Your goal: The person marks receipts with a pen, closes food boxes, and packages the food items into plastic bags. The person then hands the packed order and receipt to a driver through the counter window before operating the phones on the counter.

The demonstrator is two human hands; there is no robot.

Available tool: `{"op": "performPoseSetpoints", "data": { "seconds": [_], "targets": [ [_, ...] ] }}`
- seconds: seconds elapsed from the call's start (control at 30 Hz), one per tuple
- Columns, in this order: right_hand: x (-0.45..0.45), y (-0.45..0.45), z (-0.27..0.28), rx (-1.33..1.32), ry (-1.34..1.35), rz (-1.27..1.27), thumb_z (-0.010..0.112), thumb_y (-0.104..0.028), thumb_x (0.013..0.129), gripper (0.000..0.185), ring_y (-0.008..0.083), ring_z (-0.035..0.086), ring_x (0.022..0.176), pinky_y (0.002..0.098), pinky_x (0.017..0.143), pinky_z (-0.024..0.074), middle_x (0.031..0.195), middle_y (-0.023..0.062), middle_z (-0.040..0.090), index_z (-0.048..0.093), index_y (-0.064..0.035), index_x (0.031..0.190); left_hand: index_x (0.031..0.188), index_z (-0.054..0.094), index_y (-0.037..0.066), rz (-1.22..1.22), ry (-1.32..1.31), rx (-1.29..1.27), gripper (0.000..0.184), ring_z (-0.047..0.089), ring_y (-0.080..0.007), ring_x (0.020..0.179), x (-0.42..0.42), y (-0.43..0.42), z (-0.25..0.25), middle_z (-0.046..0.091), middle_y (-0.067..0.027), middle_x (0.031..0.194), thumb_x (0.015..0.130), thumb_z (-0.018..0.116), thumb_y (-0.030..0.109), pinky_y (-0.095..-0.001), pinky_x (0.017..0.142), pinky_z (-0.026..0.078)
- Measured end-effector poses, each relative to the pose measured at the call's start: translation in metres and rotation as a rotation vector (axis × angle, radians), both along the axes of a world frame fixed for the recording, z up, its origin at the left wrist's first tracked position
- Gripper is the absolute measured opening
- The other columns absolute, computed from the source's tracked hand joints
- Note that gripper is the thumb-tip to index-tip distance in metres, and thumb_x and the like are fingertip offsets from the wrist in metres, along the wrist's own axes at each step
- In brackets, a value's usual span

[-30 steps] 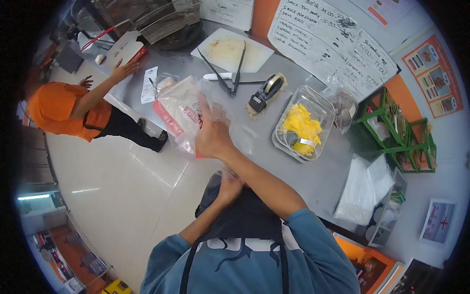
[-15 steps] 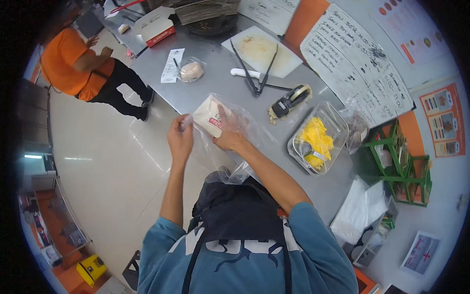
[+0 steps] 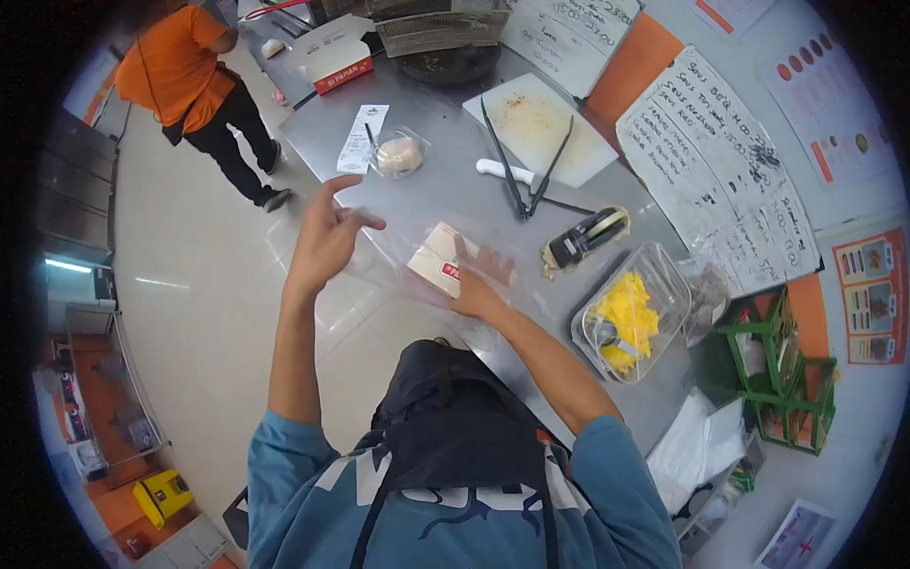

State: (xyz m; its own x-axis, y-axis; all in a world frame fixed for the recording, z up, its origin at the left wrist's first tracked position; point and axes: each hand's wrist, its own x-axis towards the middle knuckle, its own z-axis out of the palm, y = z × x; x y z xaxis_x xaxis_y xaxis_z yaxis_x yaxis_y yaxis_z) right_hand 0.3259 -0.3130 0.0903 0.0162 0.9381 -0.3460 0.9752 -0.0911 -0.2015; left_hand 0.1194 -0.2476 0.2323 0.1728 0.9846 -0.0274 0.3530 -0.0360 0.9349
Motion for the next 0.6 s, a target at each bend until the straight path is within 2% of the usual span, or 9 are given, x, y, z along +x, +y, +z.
{"op": "performPoseSetpoints", "data": {
  "seconds": [0.07, 0.13, 0.2, 0.3, 0.4, 0.47, 0.53, 0.57, 0.6],
  "targets": [
    [0.001, 0.009, 0.006, 0.007, -0.046, 0.033, 0.077, -0.039, 0.063, 0.115, 0.0425, 0.037, 0.125, 0.0651, 0.105, 0.0208, 0.135, 0.0266, 0.037, 0.010, -0.0172, 0.153, 0.129, 0.047, 0.001, 0.047, 0.065, 0.184, 0.043, 0.048, -0.0075, 0.052, -0.003, -0.002, -0.010, 0.069, -0.0085, 0.075, 0.087, 0.052, 0.005, -0.0245, 0.053, 0.040],
    [0.001, 0.019, 0.007, 0.026, -0.084, 0.049, 0.076, -0.036, 0.067, 0.112, 0.0439, 0.033, 0.130, 0.0669, 0.106, 0.0179, 0.141, 0.0271, 0.032, 0.008, -0.0161, 0.153, 0.130, 0.046, 0.001, 0.003, 0.110, 0.084, 0.042, 0.046, -0.0070, 0.050, -0.006, -0.003, -0.001, 0.069, -0.0077, 0.074, 0.088, 0.051, 0.005, -0.0242, 0.049, 0.039],
    [0.002, 0.026, -0.007, 0.051, -0.118, 0.037, 0.075, -0.034, 0.069, 0.107, 0.0449, 0.026, 0.136, 0.0684, 0.106, 0.0173, 0.148, 0.0267, 0.024, 0.012, -0.0157, 0.153, 0.130, 0.046, 0.001, -0.140, 0.122, -0.307, 0.041, 0.044, -0.0066, 0.047, -0.007, -0.004, 0.021, 0.067, -0.0063, 0.072, 0.089, 0.051, 0.005, -0.0238, 0.046, 0.037],
    [-0.008, 0.034, -0.012, 0.070, -0.149, 0.041, 0.072, -0.031, 0.074, 0.092, 0.0421, 0.026, 0.138, 0.0589, 0.110, 0.0220, 0.151, 0.0257, 0.025, 0.024, -0.0134, 0.150, 0.132, 0.043, 0.002, -0.274, -0.039, -0.370, 0.043, 0.051, -0.0101, 0.051, -0.001, 0.006, 0.019, 0.067, -0.0088, 0.074, 0.091, 0.055, 0.007, -0.0246, 0.048, 0.040],
    [-0.010, 0.049, 0.076, -0.254, 0.265, 0.382, 0.072, -0.031, 0.077, 0.079, 0.0373, 0.044, 0.129, 0.0447, 0.107, 0.0351, 0.143, 0.0265, 0.039, 0.037, -0.0089, 0.144, 0.133, 0.042, 0.003, -0.250, -0.317, -0.465, 0.042, 0.051, -0.0080, 0.054, -0.017, 0.039, 0.002, 0.065, -0.0064, 0.073, 0.094, 0.056, 0.012, -0.0233, 0.050, 0.040],
    [-0.013, 0.104, 0.151, -0.473, 0.565, 0.282, 0.072, -0.032, 0.078, 0.075, 0.0350, 0.051, 0.122, 0.0395, 0.101, 0.0410, 0.137, 0.0270, 0.045, 0.040, -0.0047, 0.140, 0.133, 0.041, 0.003, -0.279, -0.400, -0.461, 0.043, 0.052, -0.0077, 0.055, -0.029, 0.057, -0.017, 0.064, -0.0056, 0.072, 0.095, 0.058, 0.013, -0.0230, 0.052, 0.040],
    [-0.019, 0.176, 0.154, -0.384, 0.775, 0.096, 0.073, -0.033, 0.077, 0.074, 0.0321, 0.056, 0.117, 0.0389, 0.096, 0.0458, 0.131, 0.0263, 0.050, 0.042, -0.0029, 0.138, 0.134, 0.040, 0.005, -0.324, -0.527, -0.551, 0.045, 0.054, -0.0080, 0.060, -0.038, 0.068, -0.032, 0.064, -0.0044, 0.074, 0.095, 0.060, 0.016, -0.0224, 0.057, 0.043],
    [-0.029, 0.212, 0.125, -0.174, 0.832, -0.040, 0.074, -0.034, 0.076, 0.076, 0.0303, 0.057, 0.115, 0.0409, 0.093, 0.0477, 0.129, 0.0254, 0.052, 0.042, -0.0033, 0.138, 0.135, 0.040, 0.005, -0.354, -0.524, -0.598, 0.046, 0.055, -0.0085, 0.062, -0.039, 0.071, -0.038, 0.064, -0.0043, 0.075, 0.095, 0.059, 0.016, -0.0228, 0.059, 0.044],
    [-0.042, 0.247, 0.088, 0.005, 0.621, -0.026, 0.077, -0.036, 0.072, 0.085, 0.0327, 0.054, 0.118, 0.0427, 0.094, 0.0471, 0.131, 0.0251, 0.049, 0.038, -0.0067, 0.141, 0.136, 0.039, 0.006, -0.390, -0.515, -0.644, 0.046, 0.056, -0.0089, 0.064, -0.040, 0.073, -0.043, 0.063, -0.0042, 0.077, 0.096, 0.059, 0.016, -0.0232, 0.061, 0.046]
  ]
}}
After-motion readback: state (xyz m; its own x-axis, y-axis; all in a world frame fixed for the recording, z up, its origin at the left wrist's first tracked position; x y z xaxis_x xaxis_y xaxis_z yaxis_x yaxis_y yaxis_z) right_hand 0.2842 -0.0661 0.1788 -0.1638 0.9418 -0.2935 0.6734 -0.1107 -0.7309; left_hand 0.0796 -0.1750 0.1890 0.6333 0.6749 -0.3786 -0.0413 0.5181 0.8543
